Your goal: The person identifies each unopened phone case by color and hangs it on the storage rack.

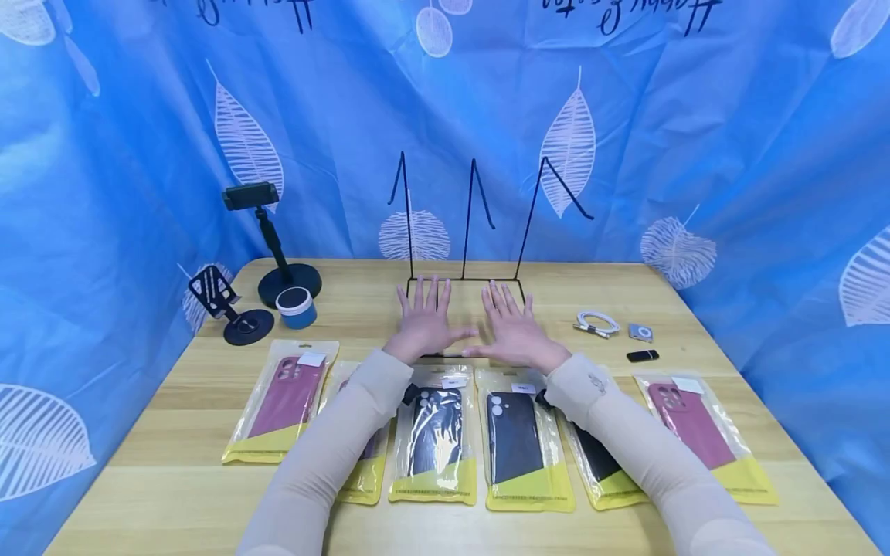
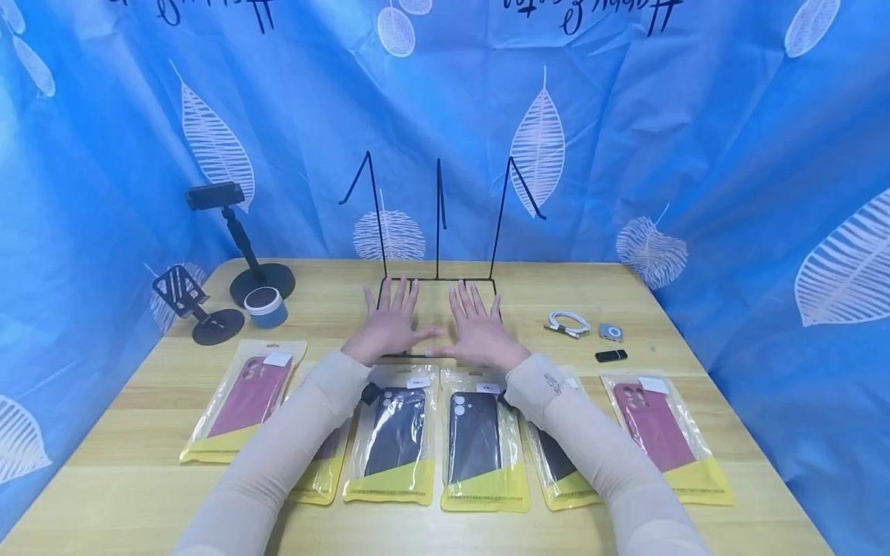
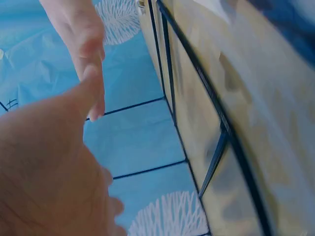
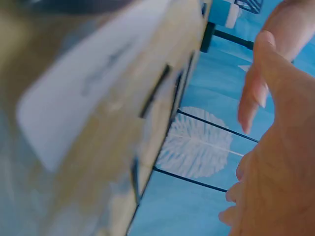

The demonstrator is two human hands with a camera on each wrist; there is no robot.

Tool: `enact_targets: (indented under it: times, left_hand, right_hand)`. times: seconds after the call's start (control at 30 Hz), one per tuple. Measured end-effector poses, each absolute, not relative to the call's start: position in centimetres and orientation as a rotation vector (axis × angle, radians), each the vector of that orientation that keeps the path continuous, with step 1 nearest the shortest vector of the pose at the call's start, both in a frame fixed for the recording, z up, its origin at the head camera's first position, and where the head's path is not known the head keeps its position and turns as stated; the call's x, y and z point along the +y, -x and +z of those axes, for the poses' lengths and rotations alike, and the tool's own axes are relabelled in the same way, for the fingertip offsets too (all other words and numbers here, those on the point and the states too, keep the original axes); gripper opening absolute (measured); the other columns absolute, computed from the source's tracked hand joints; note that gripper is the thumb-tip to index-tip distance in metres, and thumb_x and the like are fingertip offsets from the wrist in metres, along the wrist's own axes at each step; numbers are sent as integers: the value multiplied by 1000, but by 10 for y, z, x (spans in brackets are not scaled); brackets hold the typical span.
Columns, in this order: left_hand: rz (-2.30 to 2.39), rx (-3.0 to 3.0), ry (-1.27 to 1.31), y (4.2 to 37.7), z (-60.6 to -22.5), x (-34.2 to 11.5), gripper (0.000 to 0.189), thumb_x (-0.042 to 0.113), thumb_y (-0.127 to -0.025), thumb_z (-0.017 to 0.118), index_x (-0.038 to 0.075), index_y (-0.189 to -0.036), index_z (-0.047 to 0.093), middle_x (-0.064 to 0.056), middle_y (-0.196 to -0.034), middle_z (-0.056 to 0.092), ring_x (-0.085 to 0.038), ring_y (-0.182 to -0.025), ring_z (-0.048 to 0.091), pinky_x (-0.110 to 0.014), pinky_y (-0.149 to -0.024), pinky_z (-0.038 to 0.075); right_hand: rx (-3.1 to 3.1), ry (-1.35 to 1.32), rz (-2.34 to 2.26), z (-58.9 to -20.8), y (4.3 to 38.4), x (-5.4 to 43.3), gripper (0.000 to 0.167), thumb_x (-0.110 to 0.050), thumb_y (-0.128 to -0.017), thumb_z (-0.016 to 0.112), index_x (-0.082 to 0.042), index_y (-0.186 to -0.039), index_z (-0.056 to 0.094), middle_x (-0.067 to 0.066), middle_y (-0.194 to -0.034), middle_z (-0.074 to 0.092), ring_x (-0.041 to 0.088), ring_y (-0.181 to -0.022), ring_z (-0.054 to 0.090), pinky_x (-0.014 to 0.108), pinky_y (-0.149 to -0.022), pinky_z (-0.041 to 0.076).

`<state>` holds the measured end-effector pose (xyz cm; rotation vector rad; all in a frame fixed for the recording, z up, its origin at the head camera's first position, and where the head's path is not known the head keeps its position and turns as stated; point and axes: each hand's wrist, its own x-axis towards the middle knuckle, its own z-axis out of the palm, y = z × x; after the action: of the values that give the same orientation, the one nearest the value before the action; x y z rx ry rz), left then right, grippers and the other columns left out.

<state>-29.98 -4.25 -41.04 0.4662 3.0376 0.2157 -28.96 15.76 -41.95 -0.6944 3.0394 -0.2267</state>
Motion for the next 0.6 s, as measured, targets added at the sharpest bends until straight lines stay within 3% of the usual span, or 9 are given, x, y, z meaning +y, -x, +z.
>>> enact_targets:
  times: [0.1,0.2,0.27,0.33,0.47,0.6]
  left_hand:
    - [246,2970,-564,300,-406,-52,109,80,-87,42,17,-159,-10,-9,-164,-17,-35,-150,-20,-65,-116,-15]
    - [266,2880,-605,300,-399,-68,110,77,-87,47,17,-158,-11,-10,-165,-16,-35,-152,-16,-63,-118,-13]
    - [259,2812,-594,300,-394,-80,110,72,-88,53,15,-159,-8,-12,-166,-13,-37,-153,-11,-61,-120,-10]
    - [244,2734,-587,298,-392,-90,109,65,-89,59,10,-160,-3,-15,-166,-9,-38,-154,-7,-60,-122,-6]
    - [252,2629,-564,294,-396,-105,104,56,-91,63,1,-159,7,-19,-166,-2,-38,-154,0,-55,-125,1]
    - [287,2633,-510,292,-406,-116,101,55,-92,62,-2,-157,11,-20,-166,2,-38,-154,2,-54,-125,1]
  right_hand:
    - [3064,693,-283,-407,282,168,108,-79,-88,40,-13,-159,-8,6,-164,-19,34,-153,-13,67,-115,-12]
    - [3089,658,-346,-385,269,190,97,-73,-94,37,-13,-160,0,9,-167,-5,36,-154,-2,65,-118,-10]
    - [3087,624,-370,-367,259,212,91,-70,-96,37,-13,-160,9,13,-167,9,39,-153,11,63,-121,-3]
    - [3074,558,-372,-349,246,237,86,-68,-96,39,-11,-159,21,16,-162,27,41,-148,28,63,-121,12]
    - [3046,391,-317,-326,224,293,87,-69,-96,40,-3,-152,36,24,-142,54,46,-124,55,65,-101,42]
    - [2969,227,-283,-327,211,346,95,-69,-95,42,8,-150,32,35,-142,46,51,-118,55,68,-90,44]
